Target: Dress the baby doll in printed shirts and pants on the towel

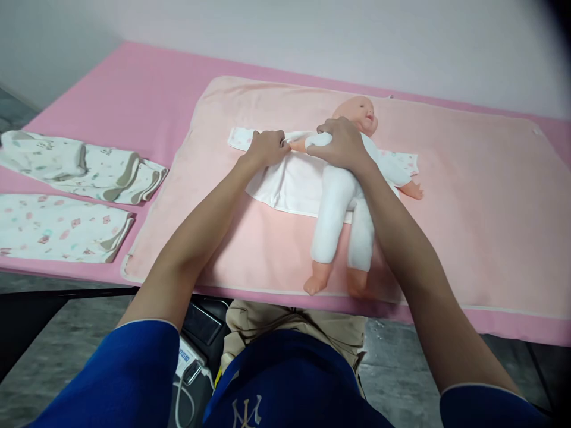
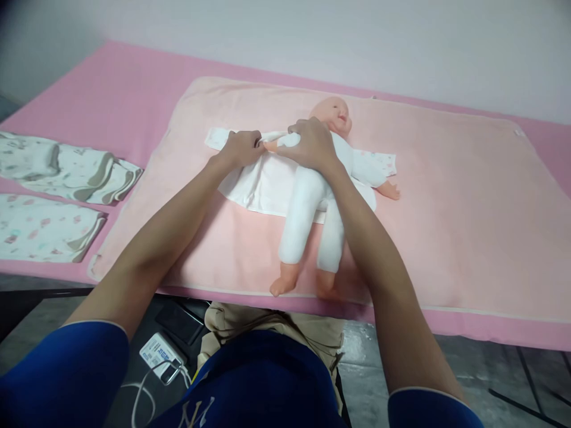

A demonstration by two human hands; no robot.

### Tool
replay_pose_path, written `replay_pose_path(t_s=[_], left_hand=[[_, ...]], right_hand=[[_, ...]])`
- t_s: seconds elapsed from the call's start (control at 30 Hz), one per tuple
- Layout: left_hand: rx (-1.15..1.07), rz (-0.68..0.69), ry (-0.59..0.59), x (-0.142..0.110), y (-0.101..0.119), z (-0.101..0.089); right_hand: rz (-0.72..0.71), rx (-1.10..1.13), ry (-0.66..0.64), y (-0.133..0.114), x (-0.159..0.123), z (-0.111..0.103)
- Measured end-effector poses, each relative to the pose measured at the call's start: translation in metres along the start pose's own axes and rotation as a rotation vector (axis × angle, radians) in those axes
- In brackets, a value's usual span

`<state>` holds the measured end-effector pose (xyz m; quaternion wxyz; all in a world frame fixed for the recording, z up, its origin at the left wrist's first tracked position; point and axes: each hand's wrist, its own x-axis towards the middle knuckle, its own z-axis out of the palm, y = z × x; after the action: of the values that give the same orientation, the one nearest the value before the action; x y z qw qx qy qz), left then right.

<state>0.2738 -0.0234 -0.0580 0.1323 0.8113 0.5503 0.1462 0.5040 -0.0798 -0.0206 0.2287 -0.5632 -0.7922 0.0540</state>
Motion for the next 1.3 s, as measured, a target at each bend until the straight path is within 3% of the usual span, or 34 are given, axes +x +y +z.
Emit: replay_pose_path(t_s=[0.13, 0.3, 0.4, 0.5, 0.6, 0.67, 0.73, 0.9, 1.07, 1.13, 1.27, 1.3], left_hand=[[-0.185, -0.045, 0.071, -0.002, -0.003, -0.021], [-0.132, 0.024, 0.094, -0.013, 0.010, -0.028], [-0.090, 0.017, 0.108, -0.014, 0.013, -0.024], [-0.115, 0.001, 0.096, -0.013, 0.011, -0.021], [-0.123, -0.002, 0.095, -0.011, 0.010, -0.021], [-0.122, -0.009, 0.097, -0.010, 0.010, -0.020], [-0.122, -0.020, 0.100, -0.007, 0.011, -0.019], [-0.149, -0.025, 0.176, 0.005, 0.017, -0.014], [-0.211, -0.030, 0.214, 0.014, 0.020, -0.013], [-0.193, 0.009, 0.184, 0.011, 0.020, -0.015], [-0.163, 0.029, 0.213, -0.008, 0.034, -0.027], [-0.159, 0.045, 0.226, -0.013, 0.044, -0.031]], right_hand=[[0.067, -0.035, -0.079, -0.010, 0.012, 0.010], [0.018, 0.051, -0.041, -0.011, 0.029, 0.024], [-0.027, 0.111, 0.042, 0.003, 0.007, 0.002], [0.040, 0.079, 0.129, 0.034, -0.041, -0.039], [0.068, 0.106, -0.008, 0.071, -0.081, -0.066], [0.057, 0.100, -0.110, 0.090, -0.091, -0.070], [0.045, 0.053, -0.103, 0.099, -0.086, -0.064], [-0.019, 0.035, 0.010, 0.086, -0.045, -0.043], [-0.048, 0.061, -0.025, 0.069, -0.022, -0.032], [-0.052, 0.023, -0.001, 0.064, -0.028, -0.028], [0.119, -0.105, 0.286, 0.046, -0.066, -0.014], [0.166, -0.112, 0.302, 0.041, -0.078, -0.009]])
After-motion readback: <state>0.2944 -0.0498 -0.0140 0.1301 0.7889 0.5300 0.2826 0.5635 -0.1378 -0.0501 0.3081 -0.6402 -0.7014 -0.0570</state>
